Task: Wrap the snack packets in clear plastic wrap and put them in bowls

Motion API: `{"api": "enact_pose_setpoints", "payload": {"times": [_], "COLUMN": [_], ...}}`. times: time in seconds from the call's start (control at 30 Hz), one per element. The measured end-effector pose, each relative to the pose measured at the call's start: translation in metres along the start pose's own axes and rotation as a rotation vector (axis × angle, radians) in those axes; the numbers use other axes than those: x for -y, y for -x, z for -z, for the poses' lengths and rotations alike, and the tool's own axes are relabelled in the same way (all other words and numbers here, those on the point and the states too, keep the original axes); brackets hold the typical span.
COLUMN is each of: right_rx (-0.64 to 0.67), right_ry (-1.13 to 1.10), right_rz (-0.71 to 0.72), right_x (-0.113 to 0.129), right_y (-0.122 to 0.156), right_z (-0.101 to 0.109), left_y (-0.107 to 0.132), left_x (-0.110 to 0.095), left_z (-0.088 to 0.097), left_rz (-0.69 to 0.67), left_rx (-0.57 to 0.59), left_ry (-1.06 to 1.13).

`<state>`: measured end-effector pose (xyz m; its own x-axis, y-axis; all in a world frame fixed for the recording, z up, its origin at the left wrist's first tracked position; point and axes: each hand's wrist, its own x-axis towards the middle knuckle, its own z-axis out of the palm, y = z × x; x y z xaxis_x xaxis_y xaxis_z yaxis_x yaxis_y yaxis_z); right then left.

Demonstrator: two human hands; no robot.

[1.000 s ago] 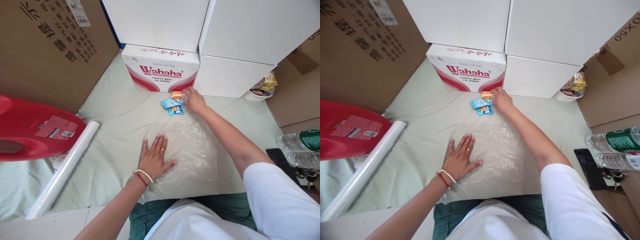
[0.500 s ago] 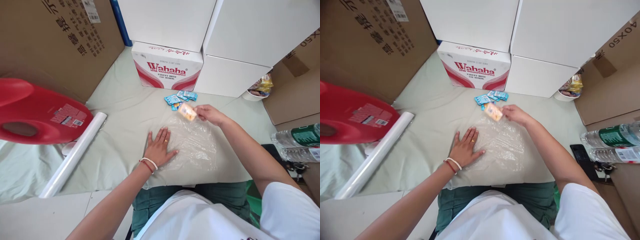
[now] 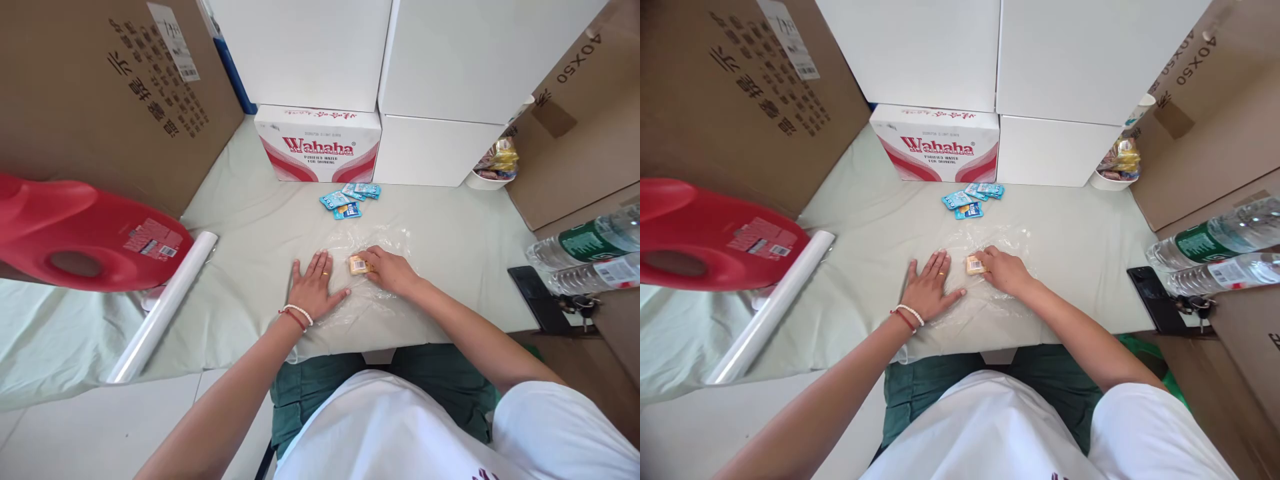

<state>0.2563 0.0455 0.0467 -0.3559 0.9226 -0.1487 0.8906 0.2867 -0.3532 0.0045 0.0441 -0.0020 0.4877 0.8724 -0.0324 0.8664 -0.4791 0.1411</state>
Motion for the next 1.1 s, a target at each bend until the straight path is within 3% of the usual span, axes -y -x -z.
{"api": "enact_pose_setpoints", "payload": {"times": [0.23,0.37,0.57,0.67,0.77,0.93,1.03,1.1], "right_rx": [-0.049,-0.136,-0.06,-0.162,-0.261,-0.266,-0.338,-0.341], "right_ry": [-0.062,-0.122,-0.151,-0.247,-0.308,-0.296,-0.334,-0.374], "right_rz": [-0.134,-0.077,0.005,0.076,0.185,0.205,0.146,0.141], "right_x": [-0.024,-0.013,0.001,-0.01,-0.027,-0.044,-0.042,-0.039], "right_y": [0.029,0.026,0.009,0.029,0.071,0.128,0.129,0.12], "right_z": [0.007,0.006,-0.019,-0.023,-0.025,-0.048,-0.056,-0.049], "left_y": [0.0,0.0,0.0,0.01,0.027,0.052,0.054,0.051], "left_x": [0.0,0.002,0.003,0.003,0.009,0.033,0.042,0.043], "left_z": [-0.002,-0.002,-0.004,0.0,0.004,0.004,0.004,0.005], "left_rz": [-0.001,-0.005,-0.004,-0.007,-0.105,-0.301,-0.318,-0.322], "left_rx": [-0.003,-0.006,-0.033,-0.136,-0.2,0.023,0.113,0.139], "left_ry": [-0.017,-0.03,0.012,0.034,0.05,0.22,0.243,0.23]}}
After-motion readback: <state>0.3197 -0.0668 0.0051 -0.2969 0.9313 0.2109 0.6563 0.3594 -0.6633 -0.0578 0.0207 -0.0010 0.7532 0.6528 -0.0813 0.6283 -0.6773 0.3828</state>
